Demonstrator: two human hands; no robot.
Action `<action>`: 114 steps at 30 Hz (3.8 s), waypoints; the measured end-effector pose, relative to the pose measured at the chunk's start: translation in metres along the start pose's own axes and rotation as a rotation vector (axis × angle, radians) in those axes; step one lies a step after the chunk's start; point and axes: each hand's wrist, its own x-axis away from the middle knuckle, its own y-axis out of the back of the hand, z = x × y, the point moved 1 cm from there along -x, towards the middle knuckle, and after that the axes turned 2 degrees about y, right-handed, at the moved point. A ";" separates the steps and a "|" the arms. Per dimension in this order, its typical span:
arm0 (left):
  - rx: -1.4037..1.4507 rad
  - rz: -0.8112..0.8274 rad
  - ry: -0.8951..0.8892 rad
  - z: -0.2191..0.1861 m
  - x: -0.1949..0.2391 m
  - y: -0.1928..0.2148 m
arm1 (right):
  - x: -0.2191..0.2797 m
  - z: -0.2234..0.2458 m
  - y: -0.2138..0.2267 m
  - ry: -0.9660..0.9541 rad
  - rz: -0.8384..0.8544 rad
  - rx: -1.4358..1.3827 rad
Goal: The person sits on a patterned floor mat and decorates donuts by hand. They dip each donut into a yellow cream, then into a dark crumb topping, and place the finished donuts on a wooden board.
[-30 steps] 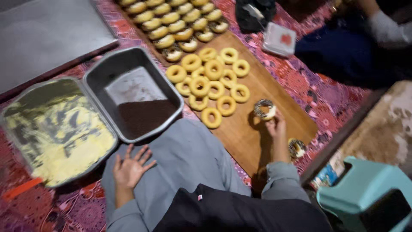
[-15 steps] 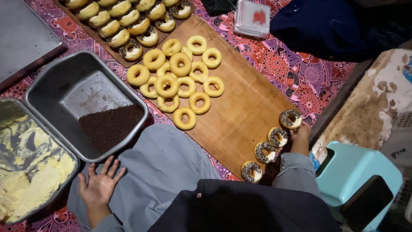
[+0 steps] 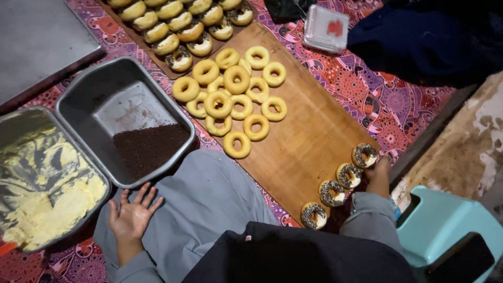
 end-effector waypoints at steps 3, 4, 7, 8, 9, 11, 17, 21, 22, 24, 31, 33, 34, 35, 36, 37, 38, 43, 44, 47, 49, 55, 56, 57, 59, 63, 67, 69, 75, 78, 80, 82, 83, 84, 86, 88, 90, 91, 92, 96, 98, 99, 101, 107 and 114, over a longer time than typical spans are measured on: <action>0.007 0.014 -0.005 0.000 0.002 -0.004 | 0.023 -0.003 -0.042 0.508 -0.347 0.695; 0.011 0.024 -0.006 0.000 0.002 -0.005 | 0.036 -0.009 -0.064 0.598 -0.456 0.795; -0.023 0.005 -0.004 0.000 0.001 -0.003 | 0.091 -0.052 -0.160 0.639 -0.346 0.787; 0.002 0.038 -0.002 0.000 0.001 -0.002 | 0.116 -0.075 -0.192 0.549 -0.223 0.774; 0.026 0.069 0.002 0.001 0.000 0.000 | 0.141 -0.095 -0.218 0.420 -0.108 0.804; 0.062 0.103 0.005 -0.001 0.000 0.004 | 0.190 -0.134 -0.264 0.110 0.120 1.011; 0.123 0.164 0.023 0.002 -0.001 0.012 | 0.235 -0.171 -0.312 0.294 0.347 0.376; 0.126 0.190 0.047 0.006 -0.002 0.016 | 0.248 -0.198 -0.295 0.533 0.564 0.812; 0.122 0.186 0.051 0.007 -0.002 0.017 | 0.252 -0.201 -0.292 0.765 0.543 1.226; 0.142 0.196 0.069 0.009 -0.002 0.018 | 0.260 -0.200 -0.285 0.526 0.579 1.180; -0.075 0.374 0.014 0.022 0.008 -0.017 | 0.353 -0.177 -0.304 0.196 0.736 0.143; 0.072 0.445 0.157 0.037 0.016 -0.038 | 0.395 -0.183 -0.310 0.262 1.075 0.285; 0.082 0.410 0.139 0.043 0.019 -0.046 | 0.417 -0.187 -0.312 0.294 1.247 0.357; 0.099 0.372 0.114 0.047 0.021 -0.050 | 0.438 -0.190 -0.314 0.403 1.281 0.499; 0.116 0.334 0.089 0.045 0.024 -0.049 | 0.459 -0.192 -0.316 0.517 1.310 0.639; 0.139 0.221 0.047 0.040 0.025 -0.045 | 0.481 -0.195 -0.321 0.639 1.339 0.774; 0.164 0.108 0.006 0.035 0.025 -0.039 | 0.501 -0.196 -0.322 0.641 1.289 0.674; 0.332 0.002 -0.372 0.003 0.039 0.025 | 0.617 -0.217 -0.318 0.781 1.803 0.374; 0.324 -0.104 -0.406 -0.002 0.043 0.042 | 0.633 -0.224 -0.317 0.736 1.893 0.422; 0.420 -0.278 -0.483 -0.014 0.057 0.089 | 0.669 -0.249 -0.335 0.739 2.098 0.559; 0.516 -0.288 -0.540 -0.020 0.065 0.118 | 0.688 -0.270 -0.376 0.946 2.148 0.614; 0.580 -0.139 -0.711 -0.036 0.075 0.155 | 0.726 -0.300 -0.454 1.090 1.974 0.970; 0.589 -0.153 -0.696 -0.042 0.074 0.155 | 0.730 -0.297 -0.449 1.113 1.982 0.908; 0.598 -0.167 -0.673 -0.045 0.075 0.155 | 0.731 -0.294 -0.435 1.133 1.983 0.851; 0.605 -0.350 -0.559 -0.053 0.074 0.155 | 0.738 -0.289 -0.392 0.978 2.312 0.319; 0.571 -0.326 -0.653 -0.061 0.068 0.149 | 0.733 -0.290 -0.378 1.271 2.200 0.473; 0.583 -0.051 -0.716 -0.057 0.072 0.141 | 0.719 -0.296 -0.440 1.409 1.795 0.950; 0.528 -0.099 -0.641 -0.056 0.074 0.139 | 0.715 -0.295 -0.440 1.286 1.862 0.946; 0.558 -0.373 -0.595 -0.055 0.062 0.146 | 0.729 -0.282 -0.365 1.310 2.194 0.308; 0.502 -0.177 -0.736 -0.047 0.059 0.154 | 0.728 -0.279 -0.395 1.203 1.943 0.587; 0.481 -0.119 -0.769 -0.037 0.060 0.153 | 0.719 -0.276 -0.424 1.312 1.840 0.713; 0.503 -0.088 -0.785 -0.033 0.065 0.147 | 0.713 -0.276 -0.425 1.330 1.823 0.722; 0.537 -0.081 -0.792 -0.035 0.065 0.143 | 0.712 -0.276 -0.422 1.304 1.861 0.662; 0.570 -0.074 -0.798 -0.039 0.066 0.138 | 0.712 -0.274 -0.413 1.277 1.899 0.602; 0.553 -0.307 -0.638 -0.042 0.066 0.128 | 0.713 -0.269 -0.378 1.167 2.096 0.423; 0.509 -0.357 -0.610 -0.047 0.065 0.119 | 0.713 -0.258 -0.362 1.179 2.176 0.294; 0.451 -0.239 -0.706 -0.047 0.066 0.112 | 0.713 -0.246 -0.358 1.307 2.154 0.233; 0.426 -0.220 -0.713 -0.044 0.064 0.109 | 0.710 -0.239 -0.362 1.266 2.032 0.323; 0.401 -0.201 -0.720 -0.041 0.063 0.106 | 0.708 -0.234 -0.369 1.223 1.907 0.407; 0.369 -0.123 -0.625 -0.031 0.055 0.090 | 0.697 -0.216 -0.366 1.145 1.910 0.397; 0.374 -0.086 -0.593 -0.030 0.058 0.087 | 0.688 -0.207 -0.347 1.322 2.176 0.283; 0.374 -0.063 -0.580 -0.033 0.058 0.085 | 0.684 -0.202 -0.340 1.414 2.306 0.213; 0.342 0.004 -0.613 -0.039 0.064 0.083 | 0.672 -0.189 -0.351 1.306 2.219 0.374; 0.273 -0.077 -0.428 -0.037 0.055 0.056 | 0.666 -0.173 -0.346 1.213 1.922 0.478; 0.317 0.014 -0.451 -0.048 0.038 0.065 | 0.568 -0.202 -0.416 0.984 2.050 0.700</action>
